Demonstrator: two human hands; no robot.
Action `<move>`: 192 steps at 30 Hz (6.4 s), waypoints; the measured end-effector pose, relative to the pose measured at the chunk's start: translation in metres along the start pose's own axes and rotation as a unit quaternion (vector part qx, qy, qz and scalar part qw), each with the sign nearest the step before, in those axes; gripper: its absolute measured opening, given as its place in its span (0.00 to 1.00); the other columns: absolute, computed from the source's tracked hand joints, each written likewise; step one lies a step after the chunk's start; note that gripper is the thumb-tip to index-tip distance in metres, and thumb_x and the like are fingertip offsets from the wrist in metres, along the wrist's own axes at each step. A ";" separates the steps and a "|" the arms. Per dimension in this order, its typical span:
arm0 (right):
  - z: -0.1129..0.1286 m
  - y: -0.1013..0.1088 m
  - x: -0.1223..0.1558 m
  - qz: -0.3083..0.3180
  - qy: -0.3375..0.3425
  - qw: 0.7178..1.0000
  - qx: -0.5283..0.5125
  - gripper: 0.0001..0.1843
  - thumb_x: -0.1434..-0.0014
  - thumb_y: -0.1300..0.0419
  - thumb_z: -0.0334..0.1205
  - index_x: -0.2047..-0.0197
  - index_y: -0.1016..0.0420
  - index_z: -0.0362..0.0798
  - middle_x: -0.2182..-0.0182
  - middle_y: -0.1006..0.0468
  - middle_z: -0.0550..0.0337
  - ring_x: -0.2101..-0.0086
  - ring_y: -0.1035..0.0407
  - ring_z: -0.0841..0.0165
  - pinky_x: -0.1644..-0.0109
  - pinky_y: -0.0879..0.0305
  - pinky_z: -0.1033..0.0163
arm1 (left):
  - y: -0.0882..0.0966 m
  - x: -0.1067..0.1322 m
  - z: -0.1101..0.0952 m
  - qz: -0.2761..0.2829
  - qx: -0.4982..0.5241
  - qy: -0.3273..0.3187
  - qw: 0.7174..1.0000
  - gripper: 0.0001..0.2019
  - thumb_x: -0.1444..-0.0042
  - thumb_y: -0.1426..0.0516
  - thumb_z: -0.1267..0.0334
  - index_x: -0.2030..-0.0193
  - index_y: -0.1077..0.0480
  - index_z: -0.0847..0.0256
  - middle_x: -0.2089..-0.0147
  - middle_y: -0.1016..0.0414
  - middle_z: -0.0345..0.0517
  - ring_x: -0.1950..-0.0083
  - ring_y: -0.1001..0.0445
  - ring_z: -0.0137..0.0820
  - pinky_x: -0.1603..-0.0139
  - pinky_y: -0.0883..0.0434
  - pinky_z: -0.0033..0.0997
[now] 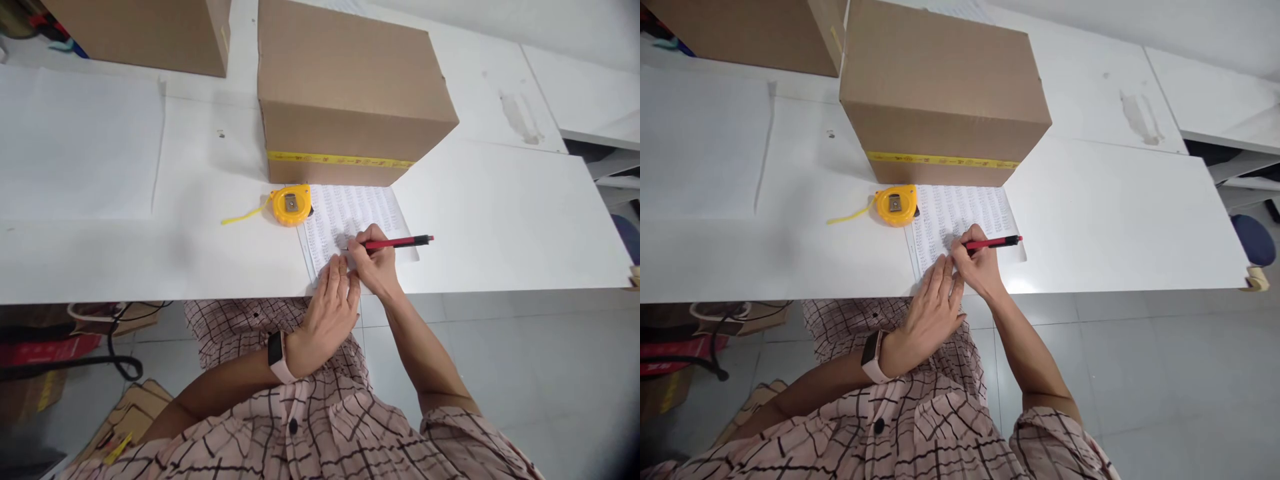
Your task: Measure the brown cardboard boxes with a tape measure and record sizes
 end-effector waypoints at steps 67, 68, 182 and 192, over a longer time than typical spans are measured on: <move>-0.002 0.012 -0.003 -0.066 0.038 0.997 0.019 0.10 0.44 0.40 0.34 0.73 0.38 0.51 0.79 0.38 0.70 0.75 0.43 0.73 0.69 0.44 0.64 | -0.002 0.018 -0.015 -0.031 -0.075 -0.038 0.996 0.32 0.33 0.46 0.56 0.29 0.45 0.77 0.27 0.44 0.75 0.26 0.43 0.57 0.26 0.48 0.63; -0.002 0.009 -0.003 -0.052 0.039 0.998 0.014 0.11 0.44 0.40 0.34 0.74 0.38 0.51 0.79 0.38 0.70 0.76 0.43 0.73 0.70 0.44 0.64 | -0.001 0.016 -0.014 -0.027 -0.065 -0.041 0.997 0.32 0.33 0.46 0.56 0.29 0.44 0.76 0.28 0.43 0.75 0.26 0.43 0.57 0.26 0.47 0.63; 0.003 0.001 -0.002 -0.019 0.023 0.999 0.039 0.12 0.45 0.42 0.30 0.74 0.40 0.51 0.80 0.39 0.71 0.77 0.43 0.74 0.72 0.44 0.65 | 0.009 0.000 -0.001 -0.090 -0.037 -0.043 0.994 0.24 0.38 0.41 0.59 0.38 0.35 0.69 0.36 0.30 0.69 0.30 0.36 0.58 0.30 0.37 0.57; 0.004 0.000 -0.002 -0.015 0.024 0.999 0.035 0.11 0.46 0.42 0.28 0.74 0.41 0.51 0.80 0.39 0.71 0.77 0.43 0.75 0.73 0.45 0.65 | 0.006 -0.001 0.000 -0.075 -0.013 -0.041 0.996 0.24 0.37 0.42 0.60 0.37 0.36 0.69 0.34 0.32 0.71 0.28 0.39 0.58 0.28 0.39 0.59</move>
Point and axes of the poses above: each hand's wrist, its own x-axis away from the middle knuckle, its own y-axis out of the back of the hand, z = x × y, the point moved 10 cm from there along -x, towards the middle knuckle
